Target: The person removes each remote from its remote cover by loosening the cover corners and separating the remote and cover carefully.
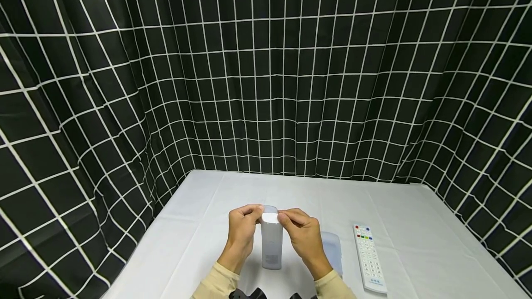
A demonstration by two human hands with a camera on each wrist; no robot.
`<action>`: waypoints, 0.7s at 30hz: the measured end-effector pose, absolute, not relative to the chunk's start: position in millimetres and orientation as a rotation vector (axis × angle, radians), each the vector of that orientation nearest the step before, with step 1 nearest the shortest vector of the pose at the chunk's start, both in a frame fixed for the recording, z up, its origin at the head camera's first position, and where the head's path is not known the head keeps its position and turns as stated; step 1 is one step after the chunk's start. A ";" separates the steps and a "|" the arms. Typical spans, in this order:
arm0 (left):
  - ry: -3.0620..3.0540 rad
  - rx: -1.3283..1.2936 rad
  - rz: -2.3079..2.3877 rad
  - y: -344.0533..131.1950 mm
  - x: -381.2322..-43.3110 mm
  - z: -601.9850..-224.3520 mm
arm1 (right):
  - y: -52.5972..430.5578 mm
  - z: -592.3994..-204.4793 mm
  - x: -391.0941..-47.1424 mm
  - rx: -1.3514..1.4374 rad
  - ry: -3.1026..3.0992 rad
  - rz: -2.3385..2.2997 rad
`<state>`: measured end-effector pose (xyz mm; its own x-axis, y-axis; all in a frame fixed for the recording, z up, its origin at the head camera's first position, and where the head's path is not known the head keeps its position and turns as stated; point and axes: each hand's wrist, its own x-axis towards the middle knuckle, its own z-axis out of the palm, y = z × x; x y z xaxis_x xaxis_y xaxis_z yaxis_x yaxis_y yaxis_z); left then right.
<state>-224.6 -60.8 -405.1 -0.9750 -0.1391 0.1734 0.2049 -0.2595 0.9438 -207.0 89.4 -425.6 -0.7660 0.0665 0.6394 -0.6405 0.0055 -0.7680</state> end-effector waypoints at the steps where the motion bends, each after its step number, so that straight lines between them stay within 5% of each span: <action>1: -1.757 -0.073 -2.343 -60.4 -225.2 -405.3 | 89.4 -425.5 -207.0 0.592 -1.774 1.808; 21: -1.677 -0.017 -2.441 -60.3 -212.3 -443.7 | 87.5 -425.9 -206.0 0.560 -1.733 1.802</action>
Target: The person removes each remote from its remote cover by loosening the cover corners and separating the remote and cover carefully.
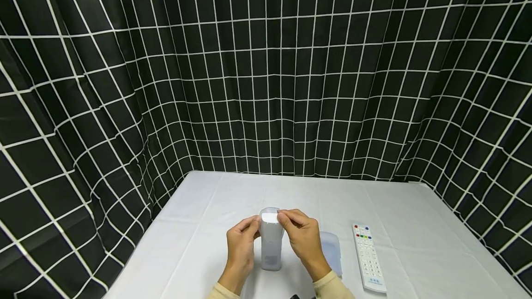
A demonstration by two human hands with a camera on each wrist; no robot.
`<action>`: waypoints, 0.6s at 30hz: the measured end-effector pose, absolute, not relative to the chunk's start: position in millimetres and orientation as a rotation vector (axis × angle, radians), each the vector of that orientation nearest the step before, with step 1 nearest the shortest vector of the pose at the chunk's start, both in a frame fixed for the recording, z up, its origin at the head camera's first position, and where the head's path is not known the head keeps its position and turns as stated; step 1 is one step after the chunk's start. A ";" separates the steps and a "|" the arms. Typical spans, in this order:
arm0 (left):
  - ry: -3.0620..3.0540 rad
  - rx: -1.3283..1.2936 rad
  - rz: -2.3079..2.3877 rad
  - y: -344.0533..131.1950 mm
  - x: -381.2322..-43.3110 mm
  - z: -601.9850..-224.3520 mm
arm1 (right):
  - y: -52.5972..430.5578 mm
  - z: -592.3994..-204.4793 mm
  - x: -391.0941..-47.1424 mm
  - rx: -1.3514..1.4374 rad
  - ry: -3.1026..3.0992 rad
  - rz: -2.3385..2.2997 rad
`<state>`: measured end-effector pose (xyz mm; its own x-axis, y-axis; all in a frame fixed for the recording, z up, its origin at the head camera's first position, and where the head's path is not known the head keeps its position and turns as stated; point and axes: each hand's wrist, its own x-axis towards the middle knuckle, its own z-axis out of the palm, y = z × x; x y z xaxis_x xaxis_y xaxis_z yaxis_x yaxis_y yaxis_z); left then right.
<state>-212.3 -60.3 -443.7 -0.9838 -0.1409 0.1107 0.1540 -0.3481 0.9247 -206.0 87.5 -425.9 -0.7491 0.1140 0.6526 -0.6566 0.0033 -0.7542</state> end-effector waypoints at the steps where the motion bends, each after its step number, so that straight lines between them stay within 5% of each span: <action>1: -1.672 -0.007 -2.437 -60.1 -211.1 -445.0 | 87.1 -425.6 -206.0 0.558 -1.731 1.799; 18: -2.075 0.066 -2.094 -64.4 -222.5 -449.9 | 87.2 -424.2 -204.6 0.556 -1.791 1.762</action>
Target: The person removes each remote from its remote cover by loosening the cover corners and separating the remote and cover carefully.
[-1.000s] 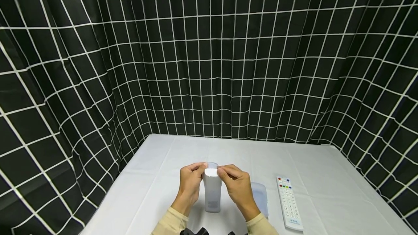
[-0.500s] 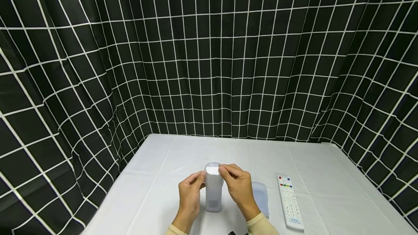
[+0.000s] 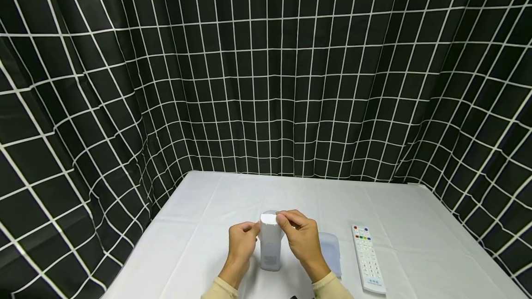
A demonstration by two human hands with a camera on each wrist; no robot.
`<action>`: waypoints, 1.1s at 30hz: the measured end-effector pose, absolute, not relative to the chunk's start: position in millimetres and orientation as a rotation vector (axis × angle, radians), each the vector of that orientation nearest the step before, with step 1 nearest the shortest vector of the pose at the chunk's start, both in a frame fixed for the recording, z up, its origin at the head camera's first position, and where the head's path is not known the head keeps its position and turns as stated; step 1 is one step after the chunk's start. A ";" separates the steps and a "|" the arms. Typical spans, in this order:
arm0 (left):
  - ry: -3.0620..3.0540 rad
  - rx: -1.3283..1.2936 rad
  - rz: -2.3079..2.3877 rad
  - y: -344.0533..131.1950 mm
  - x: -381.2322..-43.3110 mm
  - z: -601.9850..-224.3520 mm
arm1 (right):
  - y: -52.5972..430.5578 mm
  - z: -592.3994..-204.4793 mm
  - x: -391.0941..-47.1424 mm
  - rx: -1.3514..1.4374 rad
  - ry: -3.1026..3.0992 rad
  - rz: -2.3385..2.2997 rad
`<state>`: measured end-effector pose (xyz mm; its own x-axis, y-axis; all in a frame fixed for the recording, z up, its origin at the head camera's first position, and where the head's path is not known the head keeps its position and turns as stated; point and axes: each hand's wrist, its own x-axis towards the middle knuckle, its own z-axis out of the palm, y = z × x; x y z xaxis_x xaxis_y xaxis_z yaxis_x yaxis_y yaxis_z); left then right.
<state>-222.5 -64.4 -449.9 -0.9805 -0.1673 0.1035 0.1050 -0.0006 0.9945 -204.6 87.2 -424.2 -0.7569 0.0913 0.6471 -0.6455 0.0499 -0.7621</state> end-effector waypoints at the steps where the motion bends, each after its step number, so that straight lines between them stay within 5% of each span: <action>1: -2.090 0.077 -2.090 -64.4 -223.8 -451.6 | 87.3 -424.6 -204.5 0.556 -1.797 1.761; 23: -2.491 0.174 -1.975 -65.2 -233.4 -493.5 | 88.3 -426.0 -204.4 0.590 -1.756 1.688; 33: -2.690 0.059 -1.523 -68.0 -237.4 -498.3 | 83.8 -425.5 -206.9 0.609 -1.744 1.679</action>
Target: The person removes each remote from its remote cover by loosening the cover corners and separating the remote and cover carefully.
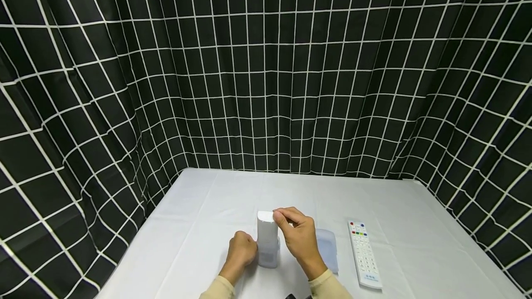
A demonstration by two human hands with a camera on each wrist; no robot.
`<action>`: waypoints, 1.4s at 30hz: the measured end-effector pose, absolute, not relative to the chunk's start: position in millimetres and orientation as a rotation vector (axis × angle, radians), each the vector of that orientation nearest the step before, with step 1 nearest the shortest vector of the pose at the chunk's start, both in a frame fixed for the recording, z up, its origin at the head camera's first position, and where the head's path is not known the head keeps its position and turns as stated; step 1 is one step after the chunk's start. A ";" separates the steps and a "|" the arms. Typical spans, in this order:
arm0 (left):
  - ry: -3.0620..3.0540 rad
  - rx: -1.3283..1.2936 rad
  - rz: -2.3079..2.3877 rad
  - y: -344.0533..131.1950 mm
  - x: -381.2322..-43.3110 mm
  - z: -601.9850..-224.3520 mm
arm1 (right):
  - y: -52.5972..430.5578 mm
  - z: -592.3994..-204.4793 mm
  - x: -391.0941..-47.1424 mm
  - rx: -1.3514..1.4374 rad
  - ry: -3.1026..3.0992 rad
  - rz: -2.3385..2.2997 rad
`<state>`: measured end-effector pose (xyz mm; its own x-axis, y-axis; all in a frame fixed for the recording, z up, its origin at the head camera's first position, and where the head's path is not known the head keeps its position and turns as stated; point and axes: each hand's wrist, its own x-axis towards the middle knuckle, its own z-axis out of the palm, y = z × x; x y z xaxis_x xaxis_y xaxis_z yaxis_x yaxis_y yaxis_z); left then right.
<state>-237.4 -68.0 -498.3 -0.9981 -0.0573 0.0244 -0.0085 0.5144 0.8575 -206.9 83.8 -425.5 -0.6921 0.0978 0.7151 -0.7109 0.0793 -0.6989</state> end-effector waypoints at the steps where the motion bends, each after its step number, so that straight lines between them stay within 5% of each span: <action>1: -2.706 0.039 -1.489 -69.1 -237.5 -498.1 | 82.9 -424.5 -206.5 0.610 -1.744 1.681; 25: -2.254 -0.016 -1.731 -64.7 -213.3 -475.5 | 79.8 -418.5 -203.9 0.512 -1.768 1.513; 42: -2.230 -0.318 -1.313 -41.3 -199.5 -480.8 | 82.0 -425.7 -205.7 0.419 -1.790 1.616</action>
